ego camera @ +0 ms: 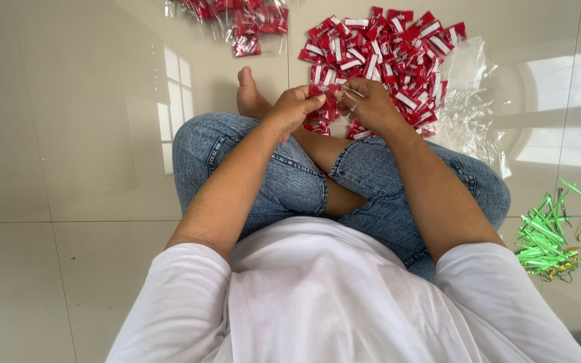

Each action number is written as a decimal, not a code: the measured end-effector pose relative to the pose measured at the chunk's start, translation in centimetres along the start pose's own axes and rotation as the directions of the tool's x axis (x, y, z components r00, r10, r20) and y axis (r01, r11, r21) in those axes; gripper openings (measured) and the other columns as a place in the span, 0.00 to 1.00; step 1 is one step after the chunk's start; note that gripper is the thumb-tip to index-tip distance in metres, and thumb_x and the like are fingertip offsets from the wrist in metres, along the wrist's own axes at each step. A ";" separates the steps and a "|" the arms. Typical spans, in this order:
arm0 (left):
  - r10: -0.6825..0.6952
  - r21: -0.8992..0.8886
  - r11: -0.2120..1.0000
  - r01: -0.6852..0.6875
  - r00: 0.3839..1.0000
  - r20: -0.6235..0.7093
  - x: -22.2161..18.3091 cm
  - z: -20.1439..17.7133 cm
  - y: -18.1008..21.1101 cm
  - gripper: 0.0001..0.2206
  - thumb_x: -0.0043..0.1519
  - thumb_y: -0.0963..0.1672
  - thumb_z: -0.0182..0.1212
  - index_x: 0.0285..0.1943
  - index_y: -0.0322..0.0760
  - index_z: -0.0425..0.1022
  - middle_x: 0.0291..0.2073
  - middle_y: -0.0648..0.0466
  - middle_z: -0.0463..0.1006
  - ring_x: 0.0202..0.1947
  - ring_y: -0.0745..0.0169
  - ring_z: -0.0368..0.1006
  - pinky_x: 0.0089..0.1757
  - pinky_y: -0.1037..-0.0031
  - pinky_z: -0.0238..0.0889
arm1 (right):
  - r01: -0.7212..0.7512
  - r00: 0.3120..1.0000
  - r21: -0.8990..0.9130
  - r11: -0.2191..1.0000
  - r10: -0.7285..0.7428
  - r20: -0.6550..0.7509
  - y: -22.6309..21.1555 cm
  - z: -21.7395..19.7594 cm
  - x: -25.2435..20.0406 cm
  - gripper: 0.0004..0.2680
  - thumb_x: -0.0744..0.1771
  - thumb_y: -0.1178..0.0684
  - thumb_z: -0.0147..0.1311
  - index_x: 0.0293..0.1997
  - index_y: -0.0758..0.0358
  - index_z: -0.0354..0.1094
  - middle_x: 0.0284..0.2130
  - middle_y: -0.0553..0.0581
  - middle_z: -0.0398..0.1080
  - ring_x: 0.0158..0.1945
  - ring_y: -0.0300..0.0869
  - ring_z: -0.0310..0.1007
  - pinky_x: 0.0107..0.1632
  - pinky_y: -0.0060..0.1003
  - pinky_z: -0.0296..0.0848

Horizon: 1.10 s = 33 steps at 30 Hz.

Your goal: The person is sitting on the floor and manually filling small plastic bags with individual red and white packets.

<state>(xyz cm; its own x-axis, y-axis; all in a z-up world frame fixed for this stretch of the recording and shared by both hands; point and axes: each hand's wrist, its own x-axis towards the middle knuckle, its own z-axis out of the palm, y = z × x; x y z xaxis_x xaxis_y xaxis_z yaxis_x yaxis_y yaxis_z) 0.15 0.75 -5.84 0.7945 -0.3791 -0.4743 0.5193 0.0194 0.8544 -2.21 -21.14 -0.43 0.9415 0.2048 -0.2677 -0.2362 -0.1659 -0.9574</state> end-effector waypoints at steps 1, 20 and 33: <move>-0.030 0.015 0.999 0.030 1.000 -0.006 -0.3 0.1 0.3 0.12 0.64 0.46 0.67 0.52 0.38 0.78 0.44 0.50 0.83 0.43 0.58 0.81 0.38 0.73 0.79 | -0.009 1.000 0.003 1.000 0.009 -0.001 0.2 0.0 0.0 0.05 0.70 0.54 0.57 0.39 0.63 0.72 0.25 0.54 0.72 0.29 0.34 0.75 0.31 0.23 0.73; -0.286 -0.196 0.952 0.237 0.916 -0.280 5.1 -2.5 -3.6 0.15 0.63 0.47 0.64 0.56 0.40 0.72 0.40 0.41 0.81 0.32 0.49 0.83 0.25 0.72 0.76 | -0.105 0.992 -0.056 0.993 0.108 0.061 3.8 -2.5 1.7 0.14 0.65 0.60 0.59 0.58 0.66 0.71 0.35 0.60 0.74 0.36 0.40 0.75 0.36 0.29 0.74; -0.120 0.069 0.971 0.228 0.718 -0.686 0.1 -16.0 10.1 0.42 0.49 0.63 0.56 0.70 0.40 0.67 0.70 0.43 0.66 0.69 0.39 0.62 0.56 0.44 0.66 | -0.232 0.972 -0.362 0.903 0.225 -0.062 0.9 -1.4 0.9 0.12 0.67 0.60 0.56 0.57 0.66 0.71 0.30 0.53 0.71 0.30 0.35 0.69 0.33 0.27 0.69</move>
<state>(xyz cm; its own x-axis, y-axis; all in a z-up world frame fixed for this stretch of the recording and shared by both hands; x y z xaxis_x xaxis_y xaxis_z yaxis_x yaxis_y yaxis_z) 10.54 15.71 -0.70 0.7236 0.3604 -0.5887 0.6641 -0.1311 0.7360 -1.22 -22.49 -1.38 0.8773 0.1017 -0.4691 -0.3449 -0.5461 -0.7634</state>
